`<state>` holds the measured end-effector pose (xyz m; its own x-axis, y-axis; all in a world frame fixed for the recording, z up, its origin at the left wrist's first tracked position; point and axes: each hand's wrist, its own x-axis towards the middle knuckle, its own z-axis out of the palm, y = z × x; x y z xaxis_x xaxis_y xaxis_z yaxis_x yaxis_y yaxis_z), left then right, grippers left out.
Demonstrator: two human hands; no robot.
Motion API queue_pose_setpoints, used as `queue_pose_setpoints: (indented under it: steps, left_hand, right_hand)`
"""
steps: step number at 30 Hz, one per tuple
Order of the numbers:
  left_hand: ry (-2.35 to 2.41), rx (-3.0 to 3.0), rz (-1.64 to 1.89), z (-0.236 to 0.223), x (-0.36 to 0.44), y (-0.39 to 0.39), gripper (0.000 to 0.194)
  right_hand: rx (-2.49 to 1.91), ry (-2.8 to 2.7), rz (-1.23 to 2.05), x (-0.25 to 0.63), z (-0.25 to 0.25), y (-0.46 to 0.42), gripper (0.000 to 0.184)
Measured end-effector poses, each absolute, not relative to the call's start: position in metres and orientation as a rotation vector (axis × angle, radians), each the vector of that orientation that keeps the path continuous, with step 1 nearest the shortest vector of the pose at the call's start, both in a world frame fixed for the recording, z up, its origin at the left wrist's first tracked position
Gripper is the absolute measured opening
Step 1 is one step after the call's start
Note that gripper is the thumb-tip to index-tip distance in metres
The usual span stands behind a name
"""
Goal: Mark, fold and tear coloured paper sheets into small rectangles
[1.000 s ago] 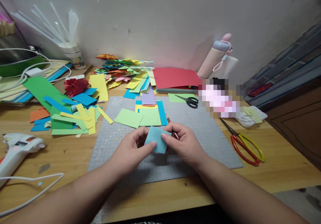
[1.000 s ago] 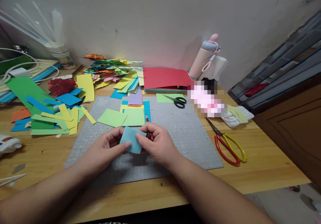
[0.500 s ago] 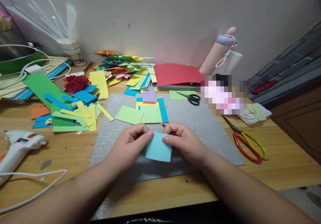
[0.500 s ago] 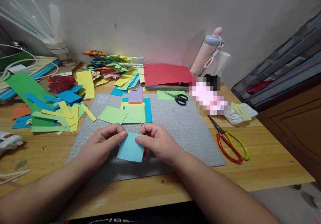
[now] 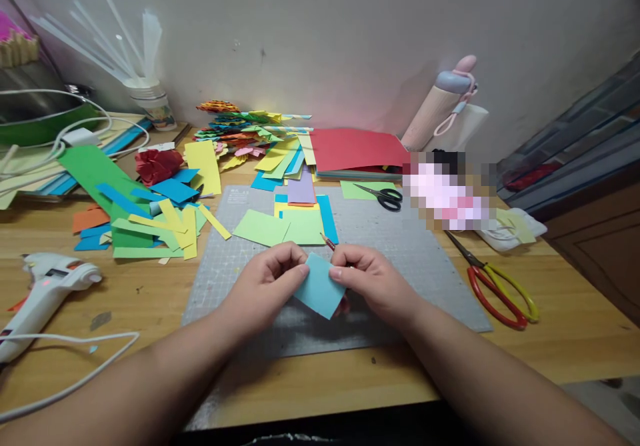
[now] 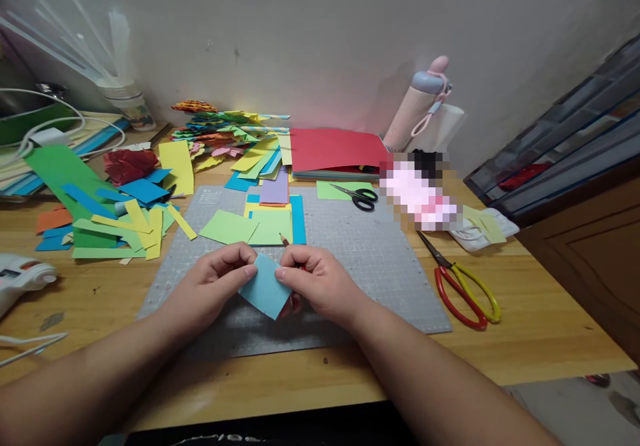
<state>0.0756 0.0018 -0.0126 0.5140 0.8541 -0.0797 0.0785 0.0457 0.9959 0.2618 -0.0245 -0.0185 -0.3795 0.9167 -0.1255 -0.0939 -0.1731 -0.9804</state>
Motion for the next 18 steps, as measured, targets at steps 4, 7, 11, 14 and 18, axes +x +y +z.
queue_pose_setpoints:
  steps: [4, 7, 11, 14, 18]
  left_hand:
    - [0.867, 1.604, 0.641, -0.012, 0.076, 0.001, 0.013]
    - [0.844, 1.726, 0.533, -0.013, 0.077, 0.0, 0.012]
    - [0.845, 1.875, 0.54, -0.017, 0.078, -0.001, 0.014]
    - [0.83, 1.96, 0.572, -0.018, 0.078, -0.002, 0.014]
    - [0.842, 1.954, 0.572, -0.014, 0.077, -0.004, 0.014]
  right_hand:
    - [-1.094, -1.622, 1.43, 0.262, -0.017, -0.025, 0.014]
    - [-1.114, -1.772, 1.23, 0.261, -0.016, -0.026, 0.01]
    - [-1.11, -1.873, 1.169, 0.26, -0.018, -0.028, 0.013]
    - [-1.102, -1.906, 1.132, 0.257, -0.021, -0.029, 0.014]
    - [-1.06, -1.837, 1.115, 0.251, -0.025, -0.031, 0.017]
